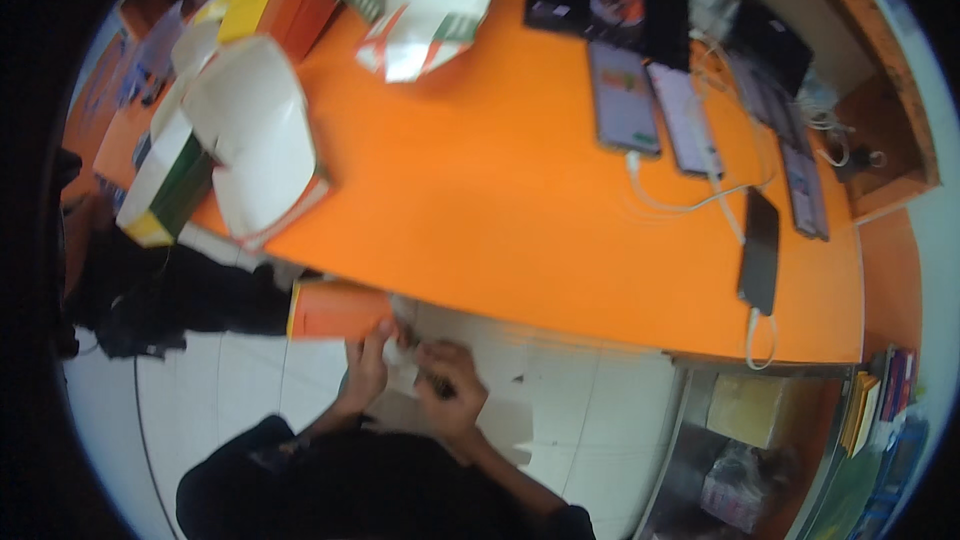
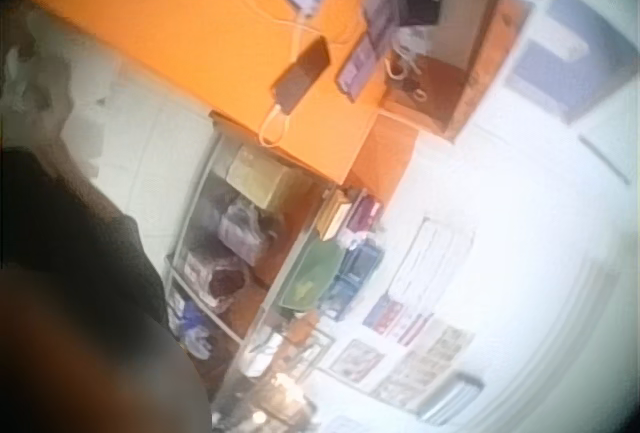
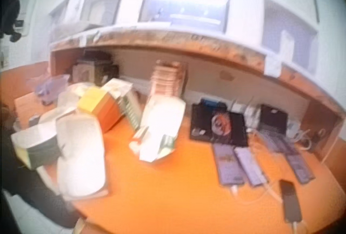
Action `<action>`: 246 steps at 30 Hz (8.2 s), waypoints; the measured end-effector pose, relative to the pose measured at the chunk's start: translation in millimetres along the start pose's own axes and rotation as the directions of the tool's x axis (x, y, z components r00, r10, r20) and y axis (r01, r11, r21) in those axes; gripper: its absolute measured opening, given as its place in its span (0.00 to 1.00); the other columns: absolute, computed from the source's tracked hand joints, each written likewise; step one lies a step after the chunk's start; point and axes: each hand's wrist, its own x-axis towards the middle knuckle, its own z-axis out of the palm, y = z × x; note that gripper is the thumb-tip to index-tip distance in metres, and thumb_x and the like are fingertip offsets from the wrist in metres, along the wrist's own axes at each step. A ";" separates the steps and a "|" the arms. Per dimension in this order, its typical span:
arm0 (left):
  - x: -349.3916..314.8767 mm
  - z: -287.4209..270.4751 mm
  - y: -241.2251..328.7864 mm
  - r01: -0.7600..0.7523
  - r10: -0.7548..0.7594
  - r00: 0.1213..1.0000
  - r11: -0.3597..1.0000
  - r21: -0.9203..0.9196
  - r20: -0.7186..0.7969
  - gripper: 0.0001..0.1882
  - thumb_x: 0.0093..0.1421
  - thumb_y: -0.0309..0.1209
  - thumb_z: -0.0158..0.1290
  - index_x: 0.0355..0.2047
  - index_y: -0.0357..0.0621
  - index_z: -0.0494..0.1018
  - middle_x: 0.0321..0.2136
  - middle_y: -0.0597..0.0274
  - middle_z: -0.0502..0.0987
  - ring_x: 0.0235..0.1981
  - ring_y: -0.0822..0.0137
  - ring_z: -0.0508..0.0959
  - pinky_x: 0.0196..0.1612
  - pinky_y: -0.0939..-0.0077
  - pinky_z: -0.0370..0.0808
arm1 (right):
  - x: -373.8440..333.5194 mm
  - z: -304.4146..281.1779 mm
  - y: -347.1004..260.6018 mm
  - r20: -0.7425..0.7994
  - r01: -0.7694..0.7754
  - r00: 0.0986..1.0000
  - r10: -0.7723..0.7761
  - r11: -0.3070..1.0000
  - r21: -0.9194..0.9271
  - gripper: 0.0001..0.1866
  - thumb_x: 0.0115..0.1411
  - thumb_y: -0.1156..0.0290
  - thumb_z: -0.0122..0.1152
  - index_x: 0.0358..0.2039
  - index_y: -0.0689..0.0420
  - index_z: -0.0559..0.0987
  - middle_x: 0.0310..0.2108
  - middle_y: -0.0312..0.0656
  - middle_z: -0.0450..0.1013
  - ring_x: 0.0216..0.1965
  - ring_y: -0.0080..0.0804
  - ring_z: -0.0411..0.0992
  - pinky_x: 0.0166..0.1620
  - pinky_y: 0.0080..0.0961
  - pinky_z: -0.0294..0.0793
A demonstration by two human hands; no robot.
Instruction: The person sits on the floor and assembles flat-packed food containers by folding the sides and applying adhesive tabs to secure the shape. They handle multiple containers one at a time, placing finished units on the orange table.
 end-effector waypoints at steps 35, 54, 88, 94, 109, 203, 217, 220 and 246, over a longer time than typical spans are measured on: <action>-3.2 -20.1 -3.2 -0.122 -0.219 0.871 0.772 0.624 0.441 0.13 0.50 0.27 0.57 0.37 0.41 0.71 0.28 0.60 0.72 0.28 0.63 0.74 0.30 0.70 0.69 | 51.3 -22.8 -6.7 0.369 -0.205 0.895 0.250 0.966 -0.155 0.17 0.50 0.78 0.65 0.42 0.61 0.76 0.40 0.43 0.76 0.39 0.28 0.76 0.42 0.23 0.74; -17.2 -27.7 -11.9 -0.307 0.141 0.934 0.785 0.537 0.328 0.11 0.46 0.25 0.63 0.32 0.40 0.76 0.30 0.57 0.78 0.31 0.61 0.79 0.37 0.72 0.73 | 55.8 -47.6 7.4 0.408 -0.396 0.826 0.390 0.915 -0.072 0.11 0.53 0.79 0.62 0.37 0.64 0.73 0.33 0.40 0.76 0.38 0.25 0.75 0.42 0.21 0.75; -9.5 -21.2 -23.8 0.422 -0.429 0.899 0.902 0.090 0.086 0.09 0.51 0.18 0.59 0.33 0.29 0.73 0.32 0.53 0.78 0.35 0.70 0.79 0.42 0.78 0.76 | 30.2 -25.5 31.4 0.325 -0.506 0.831 0.451 0.856 0.106 0.08 0.55 0.76 0.62 0.35 0.65 0.79 0.38 0.43 0.75 0.41 0.27 0.73 0.47 0.22 0.71; -7.7 -27.5 -26.7 0.392 -0.385 0.920 0.912 -0.119 0.078 0.10 0.50 0.17 0.59 0.32 0.33 0.71 0.31 0.56 0.77 0.34 0.70 0.78 0.41 0.79 0.75 | 25.2 -25.6 30.5 0.461 -0.654 0.719 0.520 0.730 0.196 0.12 0.57 0.75 0.59 0.41 0.65 0.78 0.44 0.45 0.74 0.47 0.28 0.70 0.52 0.23 0.69; -0.7 -17.9 -24.6 0.439 -0.449 0.860 0.893 0.099 0.244 0.22 0.64 0.33 0.47 0.56 0.36 0.61 0.52 0.56 0.68 0.54 0.63 0.68 0.55 0.69 0.66 | 11.3 -7.1 25.4 0.368 -0.528 0.779 0.508 0.848 -0.051 0.41 0.56 0.69 0.62 0.65 0.52 0.49 0.52 0.50 0.66 0.48 0.39 0.72 0.48 0.29 0.73; -3.7 -46.4 -4.7 -0.305 0.108 0.937 0.713 0.631 0.332 0.09 0.51 0.27 0.59 0.34 0.45 0.79 0.29 0.58 0.80 0.23 0.64 0.80 0.28 0.75 0.75 | 12.7 -26.3 22.9 0.189 -0.172 0.963 0.193 0.977 -0.124 0.12 0.51 0.74 0.66 0.38 0.55 0.82 0.34 0.37 0.79 0.31 0.22 0.73 0.35 0.20 0.72; 5.2 -30.7 10.6 0.011 -0.064 0.777 0.996 0.088 0.627 0.18 0.49 0.31 0.61 0.43 0.52 0.78 0.16 0.67 0.74 0.19 0.68 0.74 0.29 0.78 0.72 | 74.4 -136.0 -99.4 0.569 -0.053 0.821 0.053 0.998 -0.016 0.07 0.51 0.72 0.66 0.30 0.59 0.83 0.15 0.39 0.74 0.12 0.21 0.64 0.17 0.19 0.59; 26.2 -34.8 3.0 -0.194 -0.098 0.746 0.914 0.356 0.659 0.23 0.50 0.34 0.62 0.48 0.50 0.74 0.27 0.62 0.76 0.32 0.66 0.76 0.39 0.74 0.72 | 90.3 -158.8 -115.6 0.599 0.036 0.779 -0.185 0.967 0.252 0.07 0.49 0.75 0.64 0.26 0.67 0.81 0.14 0.43 0.74 0.06 0.23 0.61 0.14 0.20 0.55; -0.2 -50.9 -81.7 -0.102 -0.069 0.977 0.688 0.719 0.204 0.29 0.52 0.37 0.61 0.49 0.35 0.63 0.30 0.51 0.68 0.29 0.60 0.70 0.33 0.66 0.71 | 141.8 -52.5 -84.5 0.111 0.270 0.961 -0.253 0.943 -0.195 0.24 0.55 0.68 0.62 0.50 0.63 0.68 0.49 0.56 0.67 0.49 0.43 0.68 0.49 0.33 0.69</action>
